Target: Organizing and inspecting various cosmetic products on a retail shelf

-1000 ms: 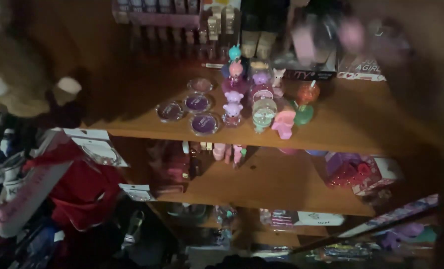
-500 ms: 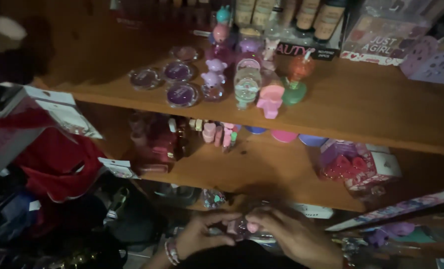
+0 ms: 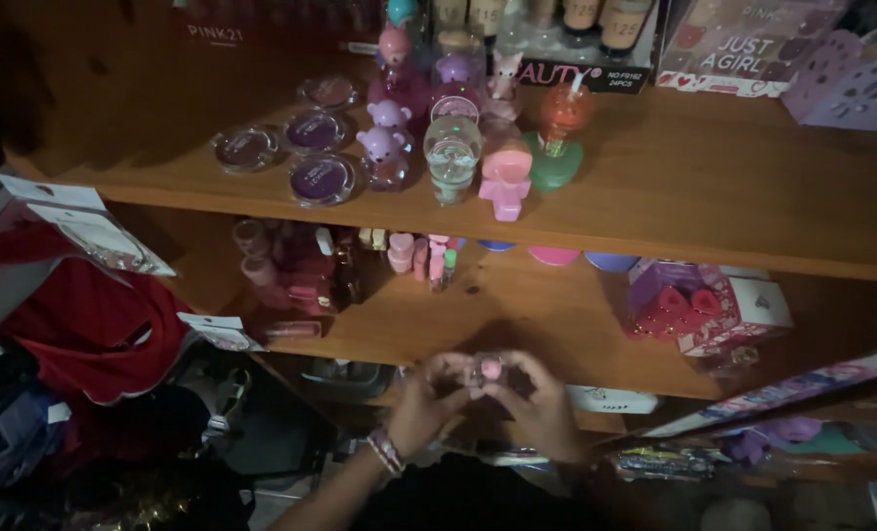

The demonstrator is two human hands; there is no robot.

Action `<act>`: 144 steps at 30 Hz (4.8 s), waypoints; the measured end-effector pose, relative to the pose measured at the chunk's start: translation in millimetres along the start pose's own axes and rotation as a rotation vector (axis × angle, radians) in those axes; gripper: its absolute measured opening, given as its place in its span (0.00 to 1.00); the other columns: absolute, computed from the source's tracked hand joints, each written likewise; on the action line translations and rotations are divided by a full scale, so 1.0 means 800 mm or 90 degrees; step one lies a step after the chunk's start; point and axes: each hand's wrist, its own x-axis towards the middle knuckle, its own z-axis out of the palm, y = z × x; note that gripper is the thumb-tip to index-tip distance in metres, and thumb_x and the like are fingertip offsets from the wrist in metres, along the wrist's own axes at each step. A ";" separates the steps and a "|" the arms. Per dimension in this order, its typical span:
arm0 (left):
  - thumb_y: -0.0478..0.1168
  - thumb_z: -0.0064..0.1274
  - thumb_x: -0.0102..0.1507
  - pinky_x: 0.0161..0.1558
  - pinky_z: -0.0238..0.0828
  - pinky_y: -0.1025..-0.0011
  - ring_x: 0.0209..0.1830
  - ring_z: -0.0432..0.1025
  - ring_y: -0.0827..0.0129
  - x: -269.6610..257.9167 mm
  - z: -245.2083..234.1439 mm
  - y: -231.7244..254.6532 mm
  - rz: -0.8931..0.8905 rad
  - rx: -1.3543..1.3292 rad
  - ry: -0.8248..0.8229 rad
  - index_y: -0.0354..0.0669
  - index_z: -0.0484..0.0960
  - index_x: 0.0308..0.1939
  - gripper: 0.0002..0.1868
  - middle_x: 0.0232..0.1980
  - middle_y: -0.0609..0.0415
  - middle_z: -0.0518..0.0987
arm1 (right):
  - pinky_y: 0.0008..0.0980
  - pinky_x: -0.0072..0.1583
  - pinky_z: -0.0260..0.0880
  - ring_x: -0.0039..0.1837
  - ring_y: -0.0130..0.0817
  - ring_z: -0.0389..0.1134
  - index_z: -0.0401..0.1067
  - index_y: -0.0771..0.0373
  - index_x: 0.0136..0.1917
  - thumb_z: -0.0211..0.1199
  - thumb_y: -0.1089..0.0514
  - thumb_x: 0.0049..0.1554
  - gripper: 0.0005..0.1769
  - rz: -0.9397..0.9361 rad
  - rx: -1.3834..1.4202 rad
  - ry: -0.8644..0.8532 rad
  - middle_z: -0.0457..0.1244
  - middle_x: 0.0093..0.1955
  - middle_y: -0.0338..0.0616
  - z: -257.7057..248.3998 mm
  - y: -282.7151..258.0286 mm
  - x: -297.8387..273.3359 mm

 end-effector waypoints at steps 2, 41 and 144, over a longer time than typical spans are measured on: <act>0.36 0.69 0.56 0.54 0.74 0.74 0.49 0.78 0.75 0.014 -0.012 0.006 -0.009 0.012 -0.013 0.46 0.82 0.51 0.20 0.48 0.59 0.85 | 0.24 0.60 0.71 0.55 0.25 0.73 0.77 0.56 0.56 0.74 0.54 0.51 0.19 0.005 -0.036 -0.006 0.73 0.54 0.35 0.001 -0.004 0.026; 0.58 0.57 0.66 0.28 0.70 0.66 0.20 0.74 0.54 0.086 -0.076 -0.035 0.052 0.378 -0.179 0.51 0.82 0.21 0.24 0.19 0.51 0.80 | 0.39 0.59 0.74 0.59 0.48 0.73 0.81 0.61 0.52 0.75 0.58 0.52 0.14 0.054 -0.193 0.187 0.72 0.50 0.51 0.070 0.048 0.230; 0.66 0.38 0.72 0.28 0.59 0.55 0.22 0.72 0.55 0.086 -0.087 -0.049 0.119 0.502 -0.254 0.45 0.79 0.21 0.36 0.25 0.48 0.80 | 0.25 0.45 0.76 0.44 0.28 0.70 0.72 0.60 0.52 0.64 0.66 0.61 0.06 -0.719 -0.683 0.059 0.68 0.44 0.38 -0.048 -0.468 0.075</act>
